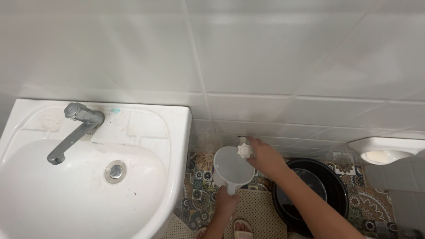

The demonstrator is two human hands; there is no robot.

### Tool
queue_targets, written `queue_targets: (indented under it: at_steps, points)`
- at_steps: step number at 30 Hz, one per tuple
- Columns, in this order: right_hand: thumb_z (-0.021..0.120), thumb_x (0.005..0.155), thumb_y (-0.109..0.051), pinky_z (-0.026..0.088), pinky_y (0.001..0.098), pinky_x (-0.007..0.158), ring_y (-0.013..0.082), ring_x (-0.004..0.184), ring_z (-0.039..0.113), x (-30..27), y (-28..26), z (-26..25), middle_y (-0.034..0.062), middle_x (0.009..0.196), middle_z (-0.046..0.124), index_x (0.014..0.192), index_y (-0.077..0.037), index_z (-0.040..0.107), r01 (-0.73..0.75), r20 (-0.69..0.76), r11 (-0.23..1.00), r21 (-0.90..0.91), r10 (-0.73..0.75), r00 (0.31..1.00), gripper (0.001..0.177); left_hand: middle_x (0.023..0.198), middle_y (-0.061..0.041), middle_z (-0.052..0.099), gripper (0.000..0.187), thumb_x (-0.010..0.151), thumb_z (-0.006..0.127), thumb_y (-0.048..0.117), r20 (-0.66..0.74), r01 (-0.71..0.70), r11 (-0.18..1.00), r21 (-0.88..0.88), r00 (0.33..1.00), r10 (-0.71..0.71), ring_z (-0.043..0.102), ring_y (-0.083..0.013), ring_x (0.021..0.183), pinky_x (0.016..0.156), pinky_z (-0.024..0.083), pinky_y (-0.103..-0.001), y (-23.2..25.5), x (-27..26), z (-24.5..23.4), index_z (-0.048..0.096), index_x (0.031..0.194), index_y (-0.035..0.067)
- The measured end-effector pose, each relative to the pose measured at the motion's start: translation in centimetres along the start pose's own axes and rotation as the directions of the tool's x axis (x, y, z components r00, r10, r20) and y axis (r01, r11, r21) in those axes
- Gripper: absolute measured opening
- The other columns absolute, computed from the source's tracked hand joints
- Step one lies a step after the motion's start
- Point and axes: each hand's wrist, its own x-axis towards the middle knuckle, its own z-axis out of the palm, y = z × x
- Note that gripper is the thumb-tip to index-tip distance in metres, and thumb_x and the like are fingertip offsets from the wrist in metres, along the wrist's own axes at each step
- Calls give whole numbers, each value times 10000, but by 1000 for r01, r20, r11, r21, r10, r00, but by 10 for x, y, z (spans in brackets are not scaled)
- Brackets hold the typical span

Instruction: The recorder cleans a bathroom sink using a sponge and a cleaning solution.

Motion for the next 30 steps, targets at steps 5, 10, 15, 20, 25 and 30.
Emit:
queue_targets:
  at_steps: [5, 10, 15, 20, 25, 30]
  points:
    - [745, 825, -146, 523, 447, 975, 334, 1227, 591, -5, -10, -4, 125, 1419, 539, 1455, -167, 499, 208, 48, 949, -237, -202, 978, 676, 965, -191, 701, 432, 826, 660, 56, 8, 19, 1000, -9, 1000, -19, 705, -235, 642, 479, 511, -355, 9, -10, -2, 552, 1222, -76]
    - [714, 857, -125, 523, 433, 982, 295, 1207, 606, -2, -9, -2, 98, 1340, 581, 1406, -158, 522, 268, 122, 875, -404, -239, 963, 583, 924, -168, 693, 419, 816, 667, 64, -8, -55, 998, 13, 998, 55, 704, -199, 615, 470, 526, -332, -5, -1, 5, 554, 1200, -59]
    - [729, 870, -244, 526, 429, 942, 305, 1139, 623, 12, 4, 17, 167, 1273, 593, 1316, -22, 557, 348, 111, 782, -518, -341, 933, 527, 839, -149, 675, 339, 831, 660, 76, 22, -27, 1000, -13, 999, 28, 634, -197, 536, 444, 467, -350, 3, -10, 4, 569, 1130, -54]
    - [726, 887, -322, 573, 402, 873, 301, 1007, 695, 15, -17, 14, 169, 1102, 676, 1117, 10, 635, 187, 116, 862, -471, -149, 982, 414, 866, -165, 678, 381, 845, 650, 94, 68, 14, 999, 47, 998, -18, 647, -224, 562, 465, 484, -359, 17, -27, -2, 548, 1184, -46]
    - [649, 956, -481, 594, 426, 782, 340, 878, 724, 23, -23, 25, 221, 979, 708, 1064, 60, 643, -154, 29, 953, -261, 167, 985, 552, 981, -175, 694, 440, 813, 697, 102, 14, -108, 990, 93, 994, 107, 744, -275, 814, 687, 581, -408, -38, -8, 7, 583, 1203, -69]
    - [527, 995, -482, 565, 403, 721, 292, 763, 738, -5, 8, 31, 220, 900, 771, 1250, 2, 624, -402, 73, 742, 536, 434, 898, 556, 1172, -196, 637, 467, 872, 720, 148, 180, 42, 968, 246, 980, -88, 673, -319, 1104, 971, 520, -450, -61, -22, -14, 549, 1281, 2]
